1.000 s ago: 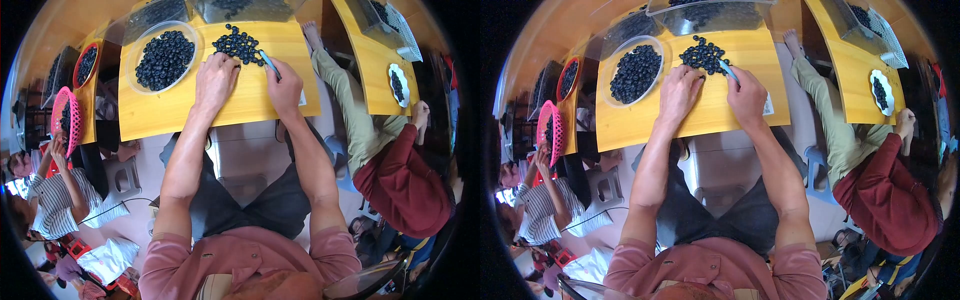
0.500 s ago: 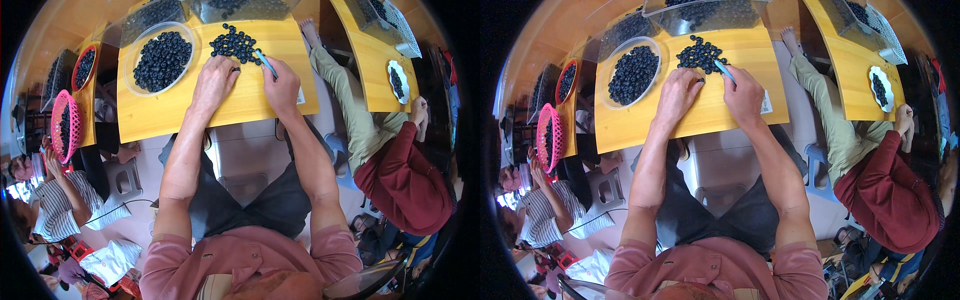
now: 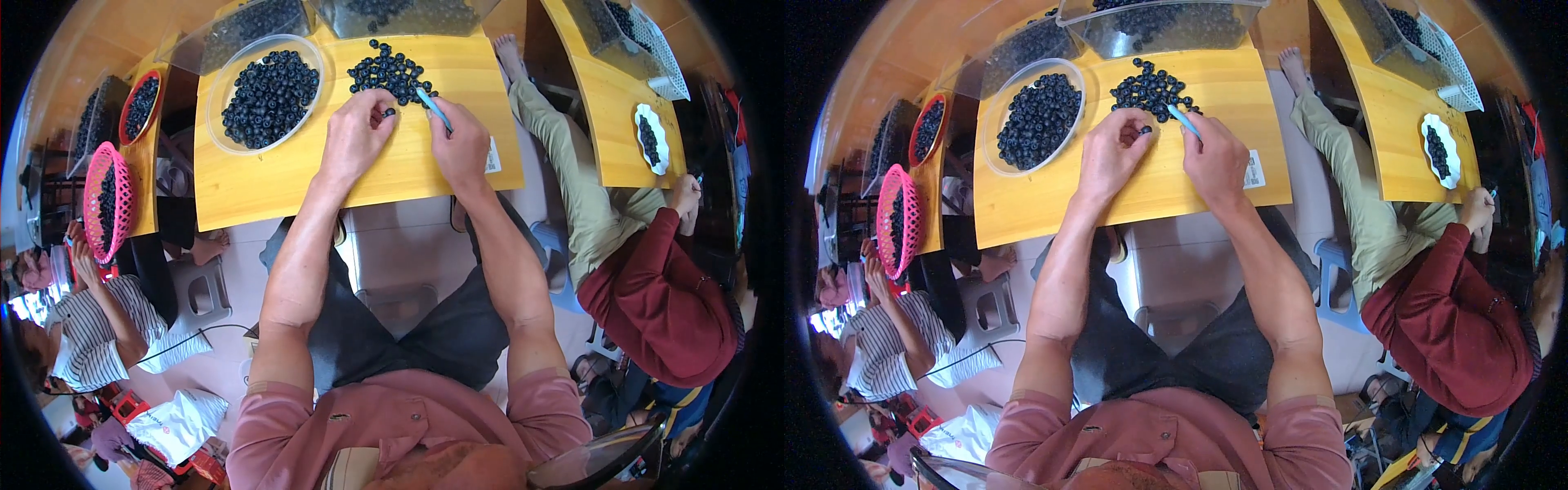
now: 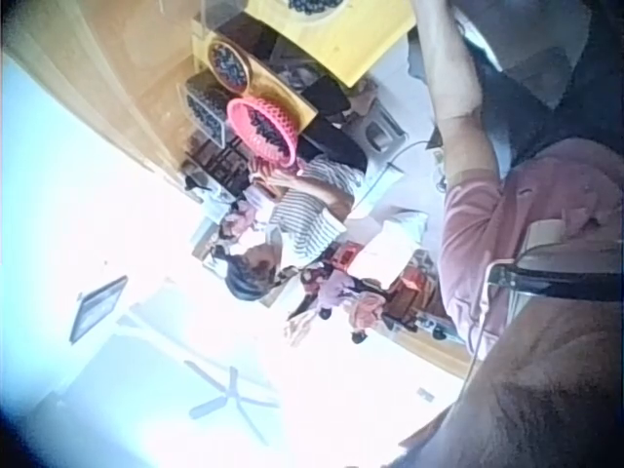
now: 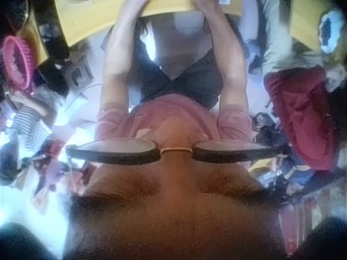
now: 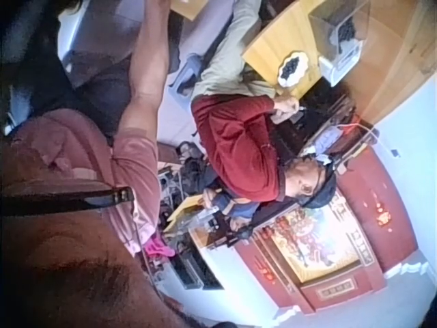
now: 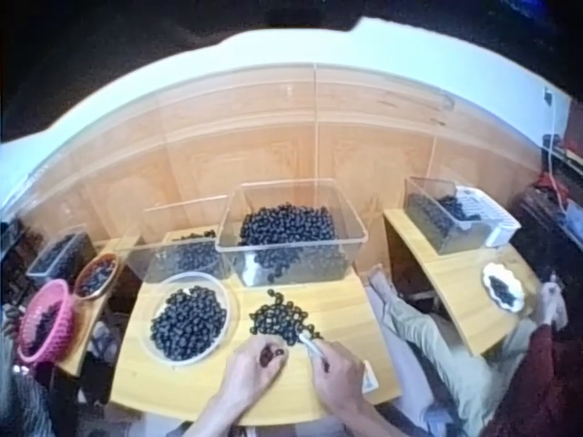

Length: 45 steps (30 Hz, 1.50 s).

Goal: The person sorts berries by hand, removing stems from them at a table and placing the cleaned berries into a bowl.

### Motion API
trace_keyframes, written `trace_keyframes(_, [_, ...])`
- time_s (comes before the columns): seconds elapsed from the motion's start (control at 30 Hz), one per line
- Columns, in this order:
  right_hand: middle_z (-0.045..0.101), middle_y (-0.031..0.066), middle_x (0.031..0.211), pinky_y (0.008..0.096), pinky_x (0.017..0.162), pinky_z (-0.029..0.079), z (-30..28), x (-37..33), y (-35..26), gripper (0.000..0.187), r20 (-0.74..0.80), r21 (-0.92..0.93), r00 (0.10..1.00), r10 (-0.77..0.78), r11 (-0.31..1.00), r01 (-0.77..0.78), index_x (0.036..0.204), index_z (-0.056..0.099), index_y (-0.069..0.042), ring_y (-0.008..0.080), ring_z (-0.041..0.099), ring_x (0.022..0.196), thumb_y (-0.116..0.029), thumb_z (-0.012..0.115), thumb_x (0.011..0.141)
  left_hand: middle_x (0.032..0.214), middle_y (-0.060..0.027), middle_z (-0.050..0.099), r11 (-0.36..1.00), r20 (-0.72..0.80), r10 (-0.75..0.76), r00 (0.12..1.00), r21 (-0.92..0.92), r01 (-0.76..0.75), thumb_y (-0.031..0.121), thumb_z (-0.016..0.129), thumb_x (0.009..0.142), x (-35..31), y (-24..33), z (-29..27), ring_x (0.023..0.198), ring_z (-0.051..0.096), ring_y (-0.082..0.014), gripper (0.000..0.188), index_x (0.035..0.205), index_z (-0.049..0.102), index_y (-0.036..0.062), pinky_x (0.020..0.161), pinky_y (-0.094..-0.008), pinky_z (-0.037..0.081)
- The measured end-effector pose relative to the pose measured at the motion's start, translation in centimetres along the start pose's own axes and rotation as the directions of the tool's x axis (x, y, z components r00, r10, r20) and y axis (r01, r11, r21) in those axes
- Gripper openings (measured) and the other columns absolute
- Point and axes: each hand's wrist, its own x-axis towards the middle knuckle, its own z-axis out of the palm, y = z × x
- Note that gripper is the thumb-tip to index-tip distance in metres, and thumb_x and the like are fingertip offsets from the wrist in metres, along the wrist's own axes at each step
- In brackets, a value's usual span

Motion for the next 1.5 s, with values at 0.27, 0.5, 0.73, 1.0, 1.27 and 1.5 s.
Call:
trace_keyframes(0.27, [0.068,0.0074,0.083,0.0434,0.063,0.054,0.6,-0.4,-1.0,0.019,0.032,-0.084,0.981,-0.192,0.977,0.194,0.109,0.073,-0.011,0.0300,0.069,0.075,-0.010,0.075,0.091,0.091,-0.0057,0.072,0.967,-0.122,-0.160,0.980,-0.216,0.131,0.001,0.080,0.086,-0.4,-0.1,-1.2,0.080,0.070,-0.0129,0.028,0.112,0.068,0.0009,0.073,-0.0285,0.060])
trace_keyframes(0.5, [0.063,0.0047,0.079,0.0393,0.060,0.053,0.7,-0.6,-1.3,0.019,0.073,-0.144,0.926,-0.369,0.915,0.376,0.108,0.073,-0.008,0.0244,0.067,0.071,-0.010,0.075,0.089,0.096,-0.0047,0.071,0.965,-0.083,-0.180,0.980,-0.208,0.159,0.000,0.080,0.086,-0.9,0.0,-1.8,0.084,0.069,-0.0108,0.032,0.115,0.067,0.0006,0.078,-0.0262,0.059])
trace_keyframes(0.73, [0.061,0.0041,0.076,0.0379,0.058,0.053,1.0,-0.6,-1.7,0.018,0.103,-0.170,0.904,-0.416,0.888,0.428,0.107,0.074,-0.007,0.0222,0.067,0.070,-0.010,0.075,0.089,0.099,-0.0040,0.070,0.964,-0.070,-0.186,0.980,-0.207,0.168,-0.001,0.080,0.087,-1.1,-0.3,-2.4,0.087,0.068,-0.0098,0.033,0.117,0.066,0.0007,0.080,-0.0256,0.058])
trace_keyframes(1.0, [0.060,0.0042,0.076,0.0380,0.057,0.053,1.1,-0.7,-1.7,0.019,0.109,-0.179,0.902,-0.418,0.884,0.431,0.108,0.074,-0.006,0.0219,0.066,0.069,-0.010,0.075,0.089,0.098,-0.0049,0.069,0.966,-0.102,-0.147,0.984,-0.231,0.120,-0.003,0.079,0.086,-1.3,-0.1,-2.2,0.084,0.069,-0.0109,0.035,0.118,0.063,0.0012,0.077,-0.0261,0.059])
trace_keyframes(1.27, [0.062,0.0039,0.078,0.0378,0.058,0.055,1.7,-0.6,-1.0,0.018,0.154,-0.229,0.921,-0.359,0.893,0.386,0.108,0.074,-0.008,0.0219,0.068,0.070,-0.010,0.074,0.090,0.107,-0.0058,0.067,0.918,-0.127,-0.174,0.976,-0.381,0.114,-0.004,0.078,0.090,-2.2,-0.7,-2.0,0.091,0.069,-0.0101,0.030,0.112,0.059,0.0019,0.085,-0.0267,0.059])
trace_keyframes(1.5, [0.063,0.0042,0.080,0.0387,0.060,0.055,1.4,-0.5,-1.3,0.019,0.093,-0.171,0.928,-0.361,0.912,0.372,0.110,0.072,-0.008,0.0230,0.068,0.071,-0.010,0.074,0.091,0.108,-0.0077,0.069,0.922,-0.232,-0.064,0.971,-0.387,-0.032,-0.005,0.079,0.089,-2.6,-0.8,-2.8,0.090,0.069,-0.0101,0.030,0.110,0.059,0.0007,0.083,-0.0255,0.059])
